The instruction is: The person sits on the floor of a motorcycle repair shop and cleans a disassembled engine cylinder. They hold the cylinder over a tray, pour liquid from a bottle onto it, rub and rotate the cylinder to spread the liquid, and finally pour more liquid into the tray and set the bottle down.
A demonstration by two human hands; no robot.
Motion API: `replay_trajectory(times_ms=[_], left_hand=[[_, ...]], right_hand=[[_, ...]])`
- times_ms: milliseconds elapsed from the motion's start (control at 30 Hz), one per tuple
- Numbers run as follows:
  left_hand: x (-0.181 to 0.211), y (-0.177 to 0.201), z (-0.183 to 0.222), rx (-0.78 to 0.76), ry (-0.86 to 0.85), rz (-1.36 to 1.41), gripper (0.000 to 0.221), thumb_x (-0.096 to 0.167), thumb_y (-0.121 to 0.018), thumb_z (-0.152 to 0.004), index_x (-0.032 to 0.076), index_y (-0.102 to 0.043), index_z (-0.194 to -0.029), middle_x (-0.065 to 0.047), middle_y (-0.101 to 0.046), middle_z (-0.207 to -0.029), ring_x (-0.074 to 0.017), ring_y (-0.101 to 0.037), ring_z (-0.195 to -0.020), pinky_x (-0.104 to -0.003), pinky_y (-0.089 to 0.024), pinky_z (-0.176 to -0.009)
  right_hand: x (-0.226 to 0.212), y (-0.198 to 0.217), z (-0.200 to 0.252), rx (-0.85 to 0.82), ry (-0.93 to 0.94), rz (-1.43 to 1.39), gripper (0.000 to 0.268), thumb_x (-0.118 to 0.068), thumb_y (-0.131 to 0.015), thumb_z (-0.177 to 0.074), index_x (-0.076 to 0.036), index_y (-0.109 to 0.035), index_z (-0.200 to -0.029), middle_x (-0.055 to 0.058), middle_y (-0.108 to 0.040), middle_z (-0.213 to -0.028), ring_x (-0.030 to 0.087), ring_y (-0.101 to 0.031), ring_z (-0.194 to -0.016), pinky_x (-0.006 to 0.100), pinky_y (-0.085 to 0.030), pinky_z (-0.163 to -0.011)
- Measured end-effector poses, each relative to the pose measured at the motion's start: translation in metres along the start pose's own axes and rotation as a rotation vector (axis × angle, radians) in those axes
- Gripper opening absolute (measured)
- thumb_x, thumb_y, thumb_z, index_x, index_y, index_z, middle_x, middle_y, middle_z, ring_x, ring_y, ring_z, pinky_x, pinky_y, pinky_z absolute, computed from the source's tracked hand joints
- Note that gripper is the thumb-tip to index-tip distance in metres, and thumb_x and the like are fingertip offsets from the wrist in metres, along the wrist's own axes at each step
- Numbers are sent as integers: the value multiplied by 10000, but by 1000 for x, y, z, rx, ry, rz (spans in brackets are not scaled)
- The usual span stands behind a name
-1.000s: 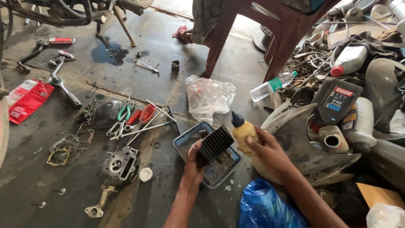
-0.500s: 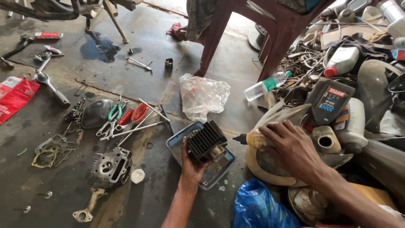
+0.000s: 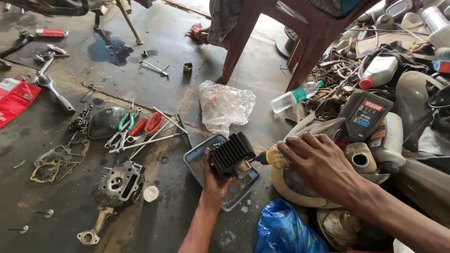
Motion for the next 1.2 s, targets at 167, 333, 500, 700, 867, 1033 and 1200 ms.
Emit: replay_trajectory(times_ms=[167,333,500,700,867,1033,1200], left_hand=[[6,-17,1,176,35,-103,603,647,-520,-953,138,-634,-1256,-61,-713,-1154,-222,-688,-1043,-447,-570,-862],[6,-34,2,156,-36,-186,649,651,-504,-969,129,-630,-1333,-70,-703,-1236,-224,-679,-1103,-424,-545,-919],[5,-33,9,352,86,54,703,743,-487,-845,232,-622,-1309,-78,-695,-1237,-288,-674,-1082,-499,-556,-860],[4,-26,9,402,164,167,788,781,-488,-794,211,-607,-1326,-125,-681,-1247,-358,-680,-1061,-600,-576,-822],[3,-27,9,313,137,272,858,804,-500,-844,129,-598,-1364,-197,-642,-1264,-394,-683,-1023,-586,-609,-776],[0,-30,7,260,98,295,853,803,-506,-845,135,-584,-1371,-181,-618,-1290,-389,-670,-1039,-573,-605,-790],[-12,-13,16,561,42,313,861,848,-480,-806,193,-603,-1351,-122,-643,-1298,-348,-630,-1127,-559,-549,-881]], right_hand=[[-11,5,-11,-64,66,98,608,-170,-695,-776,-51,-580,-1361,97,-637,-1219,247,-596,-1087,425,-488,-897],[-13,0,-23,-206,85,232,603,-167,-674,-821,-36,-557,-1398,80,-625,-1217,230,-580,-1101,418,-491,-878],[-8,-3,-31,-190,88,350,600,-182,-685,-824,-47,-557,-1394,79,-628,-1251,221,-569,-1097,416,-497,-835],[-25,8,-39,-191,165,315,613,-184,-694,-816,-17,-543,-1386,89,-638,-1263,219,-574,-1124,431,-511,-883],[-25,-16,-40,-229,174,349,626,-180,-690,-835,-36,-521,-1420,103,-625,-1302,227,-569,-1147,449,-513,-890],[-38,-18,-46,-228,206,347,646,-217,-695,-817,-3,-521,-1402,143,-618,-1322,257,-567,-1162,496,-516,-894],[-38,-19,-54,-190,156,393,566,-171,-677,-819,34,-545,-1330,146,-624,-1251,258,-568,-1166,478,-512,-891]])
Point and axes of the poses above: each hand's wrist, its own z-axis away from the middle knuckle, its own y-axis out of the back of the hand, x = y × z, the point moved 7 cm from there along -z, towards the middle knuckle
